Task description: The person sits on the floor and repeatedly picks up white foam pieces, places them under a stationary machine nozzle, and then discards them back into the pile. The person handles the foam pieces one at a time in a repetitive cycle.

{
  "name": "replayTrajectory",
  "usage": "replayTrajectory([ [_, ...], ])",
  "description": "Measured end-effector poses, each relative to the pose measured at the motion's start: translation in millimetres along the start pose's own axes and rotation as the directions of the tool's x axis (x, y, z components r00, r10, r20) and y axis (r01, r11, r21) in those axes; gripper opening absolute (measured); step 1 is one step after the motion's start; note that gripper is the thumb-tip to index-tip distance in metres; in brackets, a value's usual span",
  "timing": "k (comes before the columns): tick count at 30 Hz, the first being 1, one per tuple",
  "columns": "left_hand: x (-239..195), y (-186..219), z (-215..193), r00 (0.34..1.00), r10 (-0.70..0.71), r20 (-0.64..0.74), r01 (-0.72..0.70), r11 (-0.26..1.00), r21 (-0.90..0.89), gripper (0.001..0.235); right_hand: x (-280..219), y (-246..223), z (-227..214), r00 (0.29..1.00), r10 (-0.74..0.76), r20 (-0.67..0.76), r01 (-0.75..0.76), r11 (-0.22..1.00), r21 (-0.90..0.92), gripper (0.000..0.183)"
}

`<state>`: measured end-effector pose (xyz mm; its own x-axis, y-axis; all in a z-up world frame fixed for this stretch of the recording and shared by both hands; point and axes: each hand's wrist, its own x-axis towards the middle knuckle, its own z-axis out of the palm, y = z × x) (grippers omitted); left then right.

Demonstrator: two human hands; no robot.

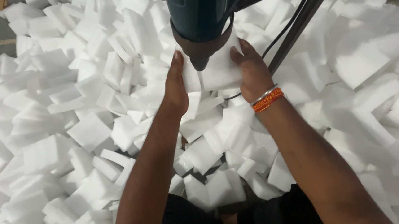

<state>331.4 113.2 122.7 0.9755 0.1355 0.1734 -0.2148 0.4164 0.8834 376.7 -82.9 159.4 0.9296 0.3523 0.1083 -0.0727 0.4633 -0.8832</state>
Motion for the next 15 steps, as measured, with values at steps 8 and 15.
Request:
replayTrajectory([
  [8,-26,-1,6,0.999,-0.01,0.033,0.009,1.0,0.024,0.078,-37,2,14,0.999,-0.035,-0.037,0.032,0.997,-0.076,0.049],
  [15,-109,-8,15,0.999,0.019,0.026,-0.025,0.966,0.256,0.078,-106,23,11,0.996,-0.073,-0.06,0.057,0.968,-0.243,0.052],
])
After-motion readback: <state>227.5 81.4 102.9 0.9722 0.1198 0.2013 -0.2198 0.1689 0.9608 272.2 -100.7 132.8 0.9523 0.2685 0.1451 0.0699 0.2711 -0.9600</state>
